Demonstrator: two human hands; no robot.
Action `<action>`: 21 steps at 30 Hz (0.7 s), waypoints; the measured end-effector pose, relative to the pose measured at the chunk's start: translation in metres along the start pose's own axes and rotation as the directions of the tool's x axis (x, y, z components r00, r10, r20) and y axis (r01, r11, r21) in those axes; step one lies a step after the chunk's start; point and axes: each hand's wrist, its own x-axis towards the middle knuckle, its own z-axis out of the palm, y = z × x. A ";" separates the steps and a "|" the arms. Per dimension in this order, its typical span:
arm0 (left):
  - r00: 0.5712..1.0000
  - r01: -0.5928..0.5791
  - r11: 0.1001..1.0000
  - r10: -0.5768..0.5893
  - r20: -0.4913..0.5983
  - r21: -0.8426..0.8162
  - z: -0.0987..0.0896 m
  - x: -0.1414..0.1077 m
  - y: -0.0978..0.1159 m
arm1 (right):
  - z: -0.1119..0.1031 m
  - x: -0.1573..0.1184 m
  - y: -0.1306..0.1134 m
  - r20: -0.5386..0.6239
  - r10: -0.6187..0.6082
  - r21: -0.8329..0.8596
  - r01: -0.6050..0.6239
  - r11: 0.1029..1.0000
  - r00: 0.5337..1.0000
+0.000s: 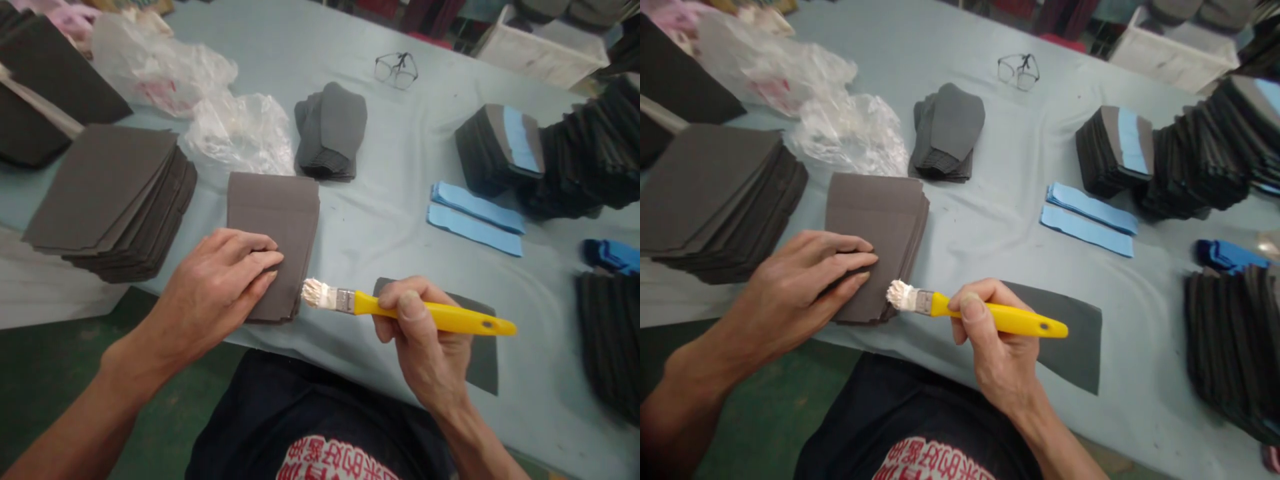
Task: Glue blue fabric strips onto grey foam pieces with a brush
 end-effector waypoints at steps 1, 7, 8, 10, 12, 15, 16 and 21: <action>1.000 -0.006 1.000 0.006 -0.010 -0.002 0.001 0.000 -0.001 | 0.000 0.000 0.000 0.019 0.002 -0.004 -0.002 1.000 1.000; 0.998 0.001 1.000 -0.003 -0.062 -0.030 0.007 -0.002 -0.007 | 0.003 -0.008 0.000 0.127 0.034 -0.040 -0.029 0.999 0.991; 0.998 0.004 0.999 -0.006 -0.065 -0.034 0.008 -0.002 -0.007 | 0.004 -0.010 0.001 0.143 0.038 -0.048 -0.032 0.998 0.989; 0.998 0.005 0.999 -0.008 -0.065 -0.040 0.009 -0.003 -0.007 | 0.005 -0.011 0.004 0.176 0.041 -0.086 -0.026 0.996 0.984; 0.998 0.009 0.999 -0.012 -0.065 -0.041 0.009 -0.003 -0.008 | 0.005 -0.007 0.008 0.188 0.029 -0.148 -0.001 0.989 0.982; 0.997 0.007 0.999 -0.010 -0.072 -0.046 0.010 -0.003 -0.007 | 0.007 0.008 0.011 0.122 -0.045 -0.220 0.071 0.973 0.991; 0.997 0.007 0.999 -0.010 -0.073 -0.048 0.010 -0.003 -0.007 | 0.007 0.013 0.010 0.085 -0.074 -0.225 0.091 0.970 0.994; 0.996 0.024 0.998 -0.028 -0.084 -0.049 0.012 -0.005 -0.007 | 0.006 0.012 -0.001 0.096 -0.065 -0.157 0.079 0.984 0.993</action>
